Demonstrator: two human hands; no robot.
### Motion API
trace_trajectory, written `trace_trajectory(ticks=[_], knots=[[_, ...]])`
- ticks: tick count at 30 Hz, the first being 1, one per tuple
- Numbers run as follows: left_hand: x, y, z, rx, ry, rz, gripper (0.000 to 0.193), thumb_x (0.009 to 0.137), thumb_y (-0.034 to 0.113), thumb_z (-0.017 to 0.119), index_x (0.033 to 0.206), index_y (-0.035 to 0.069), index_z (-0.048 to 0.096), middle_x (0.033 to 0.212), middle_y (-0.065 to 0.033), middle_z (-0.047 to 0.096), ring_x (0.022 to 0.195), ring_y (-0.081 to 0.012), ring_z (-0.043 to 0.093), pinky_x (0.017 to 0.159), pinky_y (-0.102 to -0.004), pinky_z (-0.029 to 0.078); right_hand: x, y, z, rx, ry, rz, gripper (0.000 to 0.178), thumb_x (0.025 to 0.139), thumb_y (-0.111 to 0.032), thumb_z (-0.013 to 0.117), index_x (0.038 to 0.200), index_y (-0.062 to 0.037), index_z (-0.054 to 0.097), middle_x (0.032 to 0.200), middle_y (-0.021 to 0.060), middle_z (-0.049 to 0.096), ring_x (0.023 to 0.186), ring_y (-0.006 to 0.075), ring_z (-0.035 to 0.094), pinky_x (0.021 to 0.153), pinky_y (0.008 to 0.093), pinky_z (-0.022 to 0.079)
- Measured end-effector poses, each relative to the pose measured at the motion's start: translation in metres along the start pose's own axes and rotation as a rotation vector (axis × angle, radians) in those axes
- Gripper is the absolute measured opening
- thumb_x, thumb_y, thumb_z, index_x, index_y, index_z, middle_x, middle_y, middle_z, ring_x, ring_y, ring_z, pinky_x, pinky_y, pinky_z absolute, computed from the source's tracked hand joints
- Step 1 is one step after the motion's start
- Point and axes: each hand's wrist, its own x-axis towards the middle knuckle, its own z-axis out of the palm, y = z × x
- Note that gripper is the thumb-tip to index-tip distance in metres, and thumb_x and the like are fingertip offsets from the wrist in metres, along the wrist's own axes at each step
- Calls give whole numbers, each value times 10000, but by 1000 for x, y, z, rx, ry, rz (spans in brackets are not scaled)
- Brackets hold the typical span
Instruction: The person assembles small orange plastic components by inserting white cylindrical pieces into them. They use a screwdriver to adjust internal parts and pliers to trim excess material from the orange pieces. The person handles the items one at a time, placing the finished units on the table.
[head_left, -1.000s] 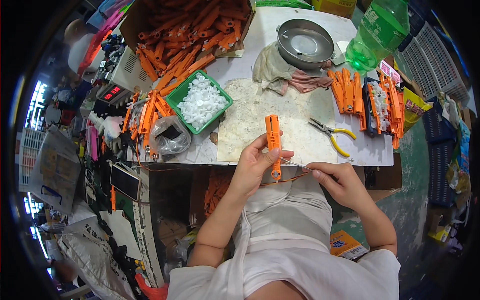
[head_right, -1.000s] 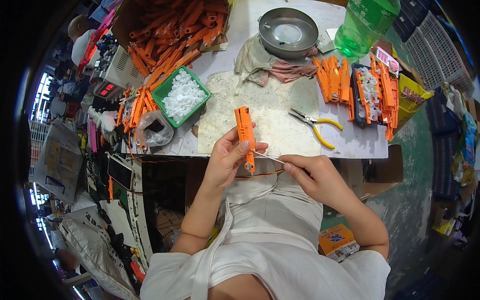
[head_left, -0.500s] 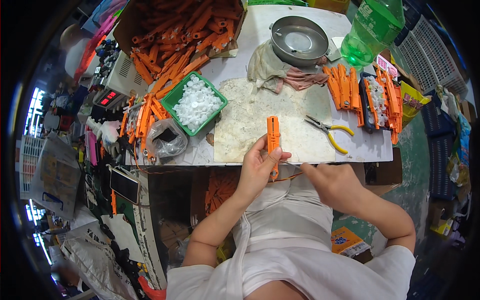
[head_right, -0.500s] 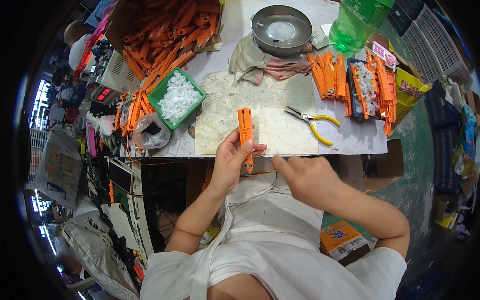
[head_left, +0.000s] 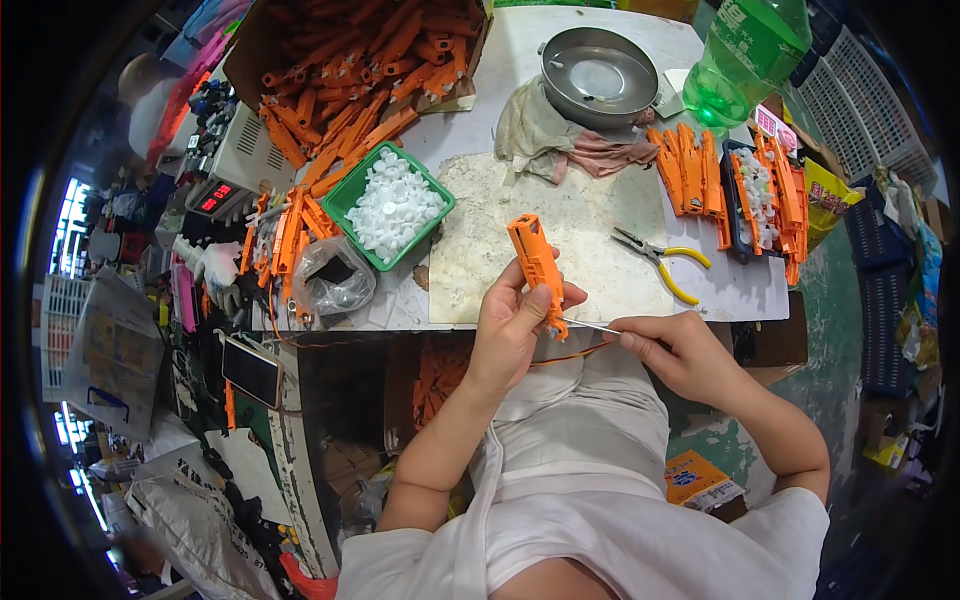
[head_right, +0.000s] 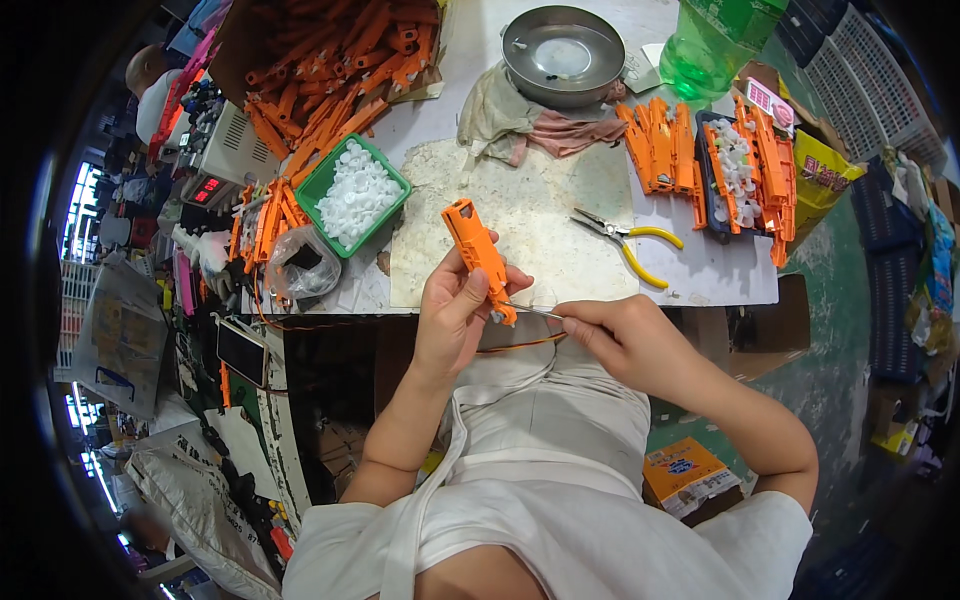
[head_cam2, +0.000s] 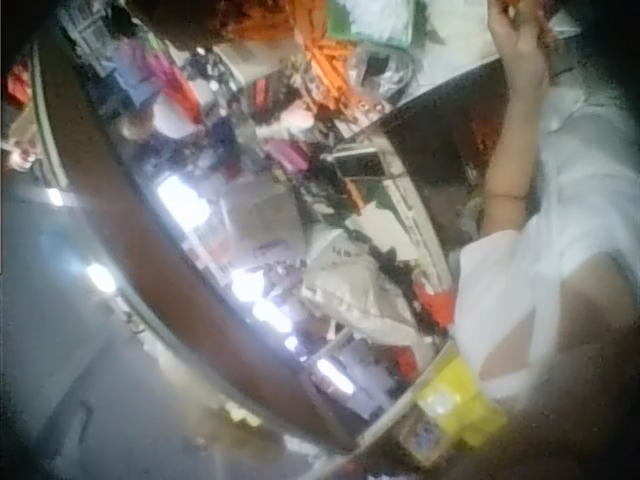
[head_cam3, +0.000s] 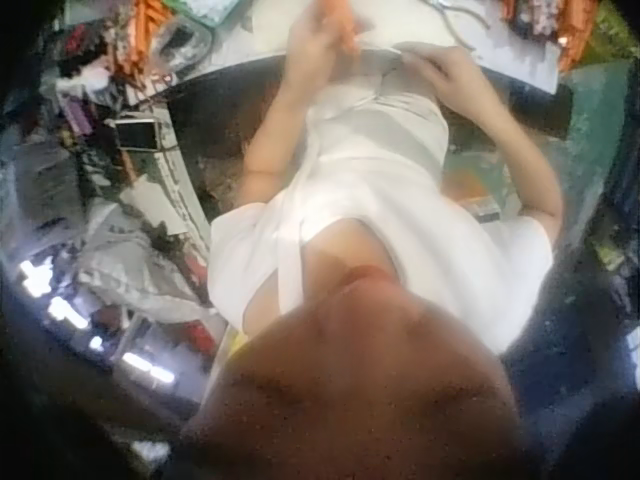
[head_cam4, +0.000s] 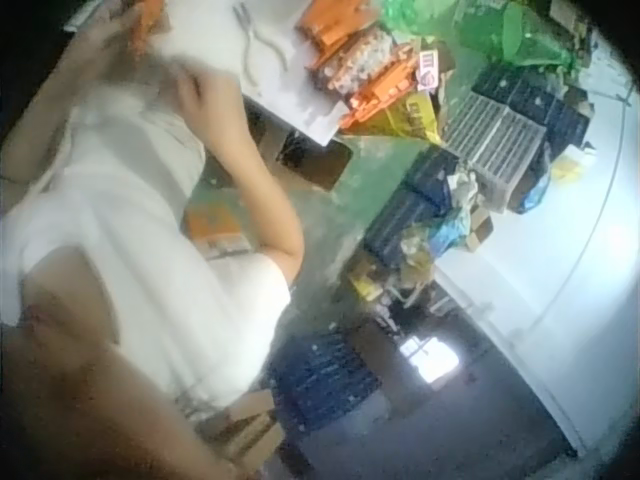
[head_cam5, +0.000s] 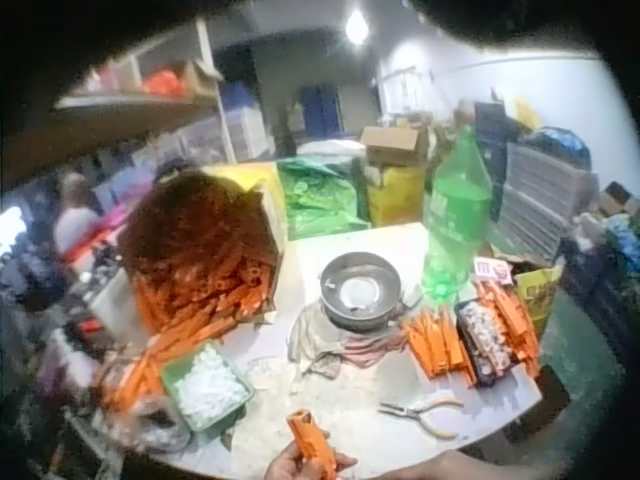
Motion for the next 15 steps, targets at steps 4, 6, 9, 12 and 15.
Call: trace_trajectory(ticks=[4, 6, 9, 12, 15], knots=[[1, -11, 6, -53, 4, 69, 423, 951, 194, 528, 1301, 3, 388, 970, -93, 592, 925, -190, 620, 949, -391, 472, 10, -2, -14, 328, -175, 345, 217, 904, -140, 550, 1030, 0, 658, 697, 142, 634, 607, 238, 621, 547, 301, 464], [2, -15, 9, -67, 6, 92, 402, 953, 187, 521, 1287, 4, 392, 965, -91, 589, 905, -180, 616, 959, -405, 468, 13, 3, -18, 406, -245, 490, 216, 900, -124, 542, 1045, -4, 649, 658, 109, 614, 575, 212, 599, 523, 288, 458], [4, -12, 11, -71, 43, 88, 372, 957, 166, 506, 1271, 3, 392, 955, -90, 586, 900, -175, 614, 990, -444, 448, 0, 14, 5, -446, 97, -345, 266, 839, -65, 550, 1094, -28, 618, 613, 37, 533, 510, 153, 542, 480, 257, 436], [6, -13, 9, -137, 69, 99, 374, 957, 133, 501, 1283, -4, 378, 942, -86, 584, 943, -186, 612, 979, -407, 448, -9, 4, 11, -942, 136, -470, 355, 750, -50, 584, 1104, -57, 592, 608, 27, 486, 477, 143, 513, 464, 259, 436], [7, -9, 8, -184, 107, 152, 377, 956, 119, 500, 1288, -7, 373, 971, -92, 585, 965, -204, 613, 962, -377, 457, 0, 1, 5, -805, 168, -461, 317, 724, -73, 610, 1041, -71, 604, 618, 31, 496, 506, 192, 550, 466, 306, 442]])
